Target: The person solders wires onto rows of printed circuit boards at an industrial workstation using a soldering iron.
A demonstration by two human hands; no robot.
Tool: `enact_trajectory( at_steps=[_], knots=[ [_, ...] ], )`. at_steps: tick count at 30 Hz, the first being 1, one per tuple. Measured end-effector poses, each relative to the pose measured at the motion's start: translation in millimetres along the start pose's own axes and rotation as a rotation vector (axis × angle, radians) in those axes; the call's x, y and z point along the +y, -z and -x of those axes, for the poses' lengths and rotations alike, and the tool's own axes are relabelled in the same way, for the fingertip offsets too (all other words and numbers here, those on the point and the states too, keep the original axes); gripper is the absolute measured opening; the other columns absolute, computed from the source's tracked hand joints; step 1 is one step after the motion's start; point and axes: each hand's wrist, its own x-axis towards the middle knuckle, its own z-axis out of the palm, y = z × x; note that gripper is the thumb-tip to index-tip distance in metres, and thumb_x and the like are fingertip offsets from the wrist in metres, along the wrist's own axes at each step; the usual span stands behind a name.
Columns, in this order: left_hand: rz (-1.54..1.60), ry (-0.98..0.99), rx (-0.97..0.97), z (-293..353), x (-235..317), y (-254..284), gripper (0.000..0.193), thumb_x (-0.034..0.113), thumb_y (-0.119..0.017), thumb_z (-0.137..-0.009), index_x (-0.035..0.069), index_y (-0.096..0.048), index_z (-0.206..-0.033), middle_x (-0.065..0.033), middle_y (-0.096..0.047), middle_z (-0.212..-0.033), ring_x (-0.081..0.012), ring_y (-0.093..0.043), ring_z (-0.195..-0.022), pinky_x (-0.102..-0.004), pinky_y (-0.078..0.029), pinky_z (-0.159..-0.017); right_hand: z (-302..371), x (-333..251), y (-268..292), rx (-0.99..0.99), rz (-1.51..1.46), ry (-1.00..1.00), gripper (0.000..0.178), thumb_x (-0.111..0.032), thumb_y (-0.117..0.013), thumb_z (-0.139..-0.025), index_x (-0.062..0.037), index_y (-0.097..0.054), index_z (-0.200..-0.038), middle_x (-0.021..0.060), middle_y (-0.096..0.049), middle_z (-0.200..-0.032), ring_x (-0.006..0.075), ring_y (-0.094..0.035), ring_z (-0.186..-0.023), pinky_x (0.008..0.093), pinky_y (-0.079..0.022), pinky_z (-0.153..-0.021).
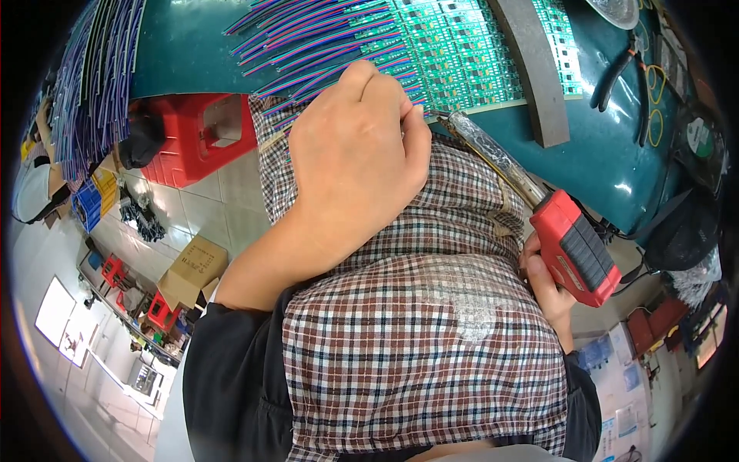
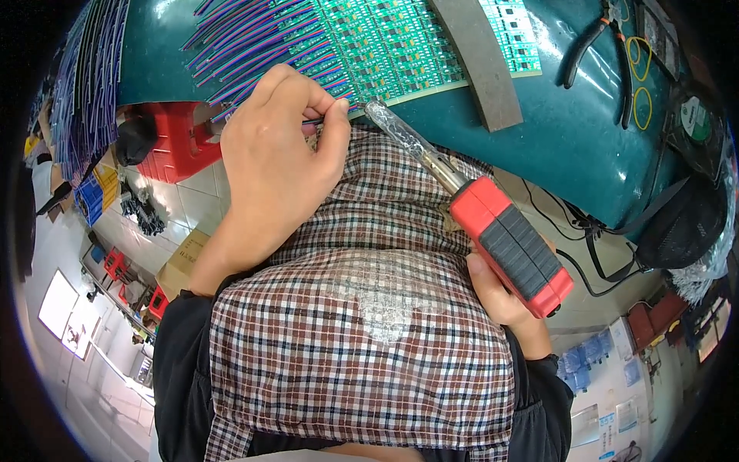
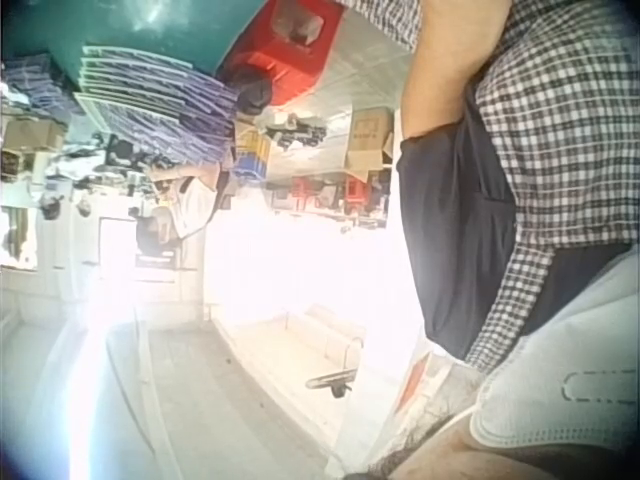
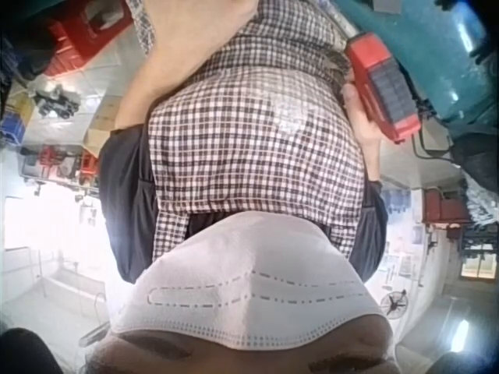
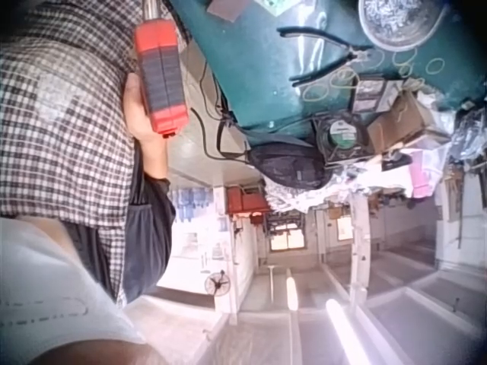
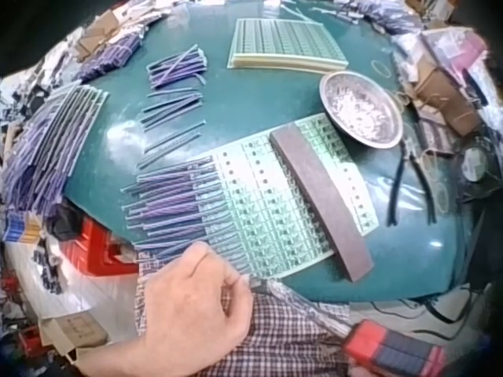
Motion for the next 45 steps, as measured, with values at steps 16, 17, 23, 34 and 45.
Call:
enact_trajectory(
  at_steps=[16, 17, 23, 34, 45],
  knots=[
    [-0.007, -0.023, 0.01, 2.1, -2.0, -2.4, 0.018, 0.007, -0.074, -0.081, 0.007, -0.058, -0.074, -0.0039, -0.059, -0.077, -0.0187, -0.064, -0.065, -0.0299, -0.052, -0.054, -0.1, -5.5, -5.5, 0.043, 0.016, 0.01, 0.026, -0.01, -0.067, -0.091, 0.0049, -0.059, -0.111, 0.0095, -0.06, -0.084, 0.0155, -0.056, -0.072, 0.03, -0.047, -0.066],
    [-0.008, -0.023, 0.01, 1.8, -1.7, -2.0, 0.018, 0.007, -0.074, -0.081, 0.007, -0.058, -0.074, -0.0039, -0.059, -0.077, -0.0187, -0.064, -0.065, -0.0299, -0.052, -0.054, 0.2, -5.9, -6.1, 0.057, 0.033, 0.005, 0.028, -0.011, -0.067, -0.092, 0.0054, -0.059, -0.113, 0.0089, -0.06, -0.083, 0.0153, -0.056, -0.072, 0.0296, -0.047, -0.065],
    [0.065, 0.01, -0.006, 1.0, -4.3, -3.2, 0.017, 0.01, -0.074, -0.075, 0.006, -0.057, -0.075, -0.0111, -0.058, -0.079, -0.0307, -0.063, -0.068, -0.0415, -0.05, -0.059, -4.3, -10.3, -3.7, 0.031, 0.048, 0.005, 0.026, -0.01, -0.066, -0.091, 0.0052, -0.06, -0.111, 0.0087, -0.059, -0.082, 0.0154, -0.056, -0.071, 0.0292, -0.046, -0.064],
    [0.08, 0.031, -0.025, 1.2, -4.0, -1.3, 0.015, 0.011, -0.074, -0.076, 0.007, -0.059, -0.074, -0.0105, -0.059, -0.079, -0.031, -0.063, -0.068, -0.0415, -0.051, -0.061, -3.9, -6.5, -7.2, 0.045, -0.016, 0.022, 0.014, -0.003, -0.066, -0.089, 0.0028, -0.059, -0.1, 0.0098, -0.058, -0.08, 0.0164, -0.054, -0.069, 0.0299, -0.045, -0.063],
    [0.081, 0.042, -0.051, -0.5, -9.8, -3.0, 0.015, 0.011, -0.074, -0.076, 0.006, -0.059, -0.075, -0.0105, -0.059, -0.078, -0.0311, -0.063, -0.068, -0.0418, -0.051, -0.061, -4.4, -13.2, -18.6, 0.136, -0.114, -0.098, 0.025, -0.011, -0.066, -0.091, 0.0058, -0.058, -0.108, 0.0086, -0.058, -0.078, 0.0157, -0.054, -0.069, 0.0307, -0.046, -0.065]
  ],
)
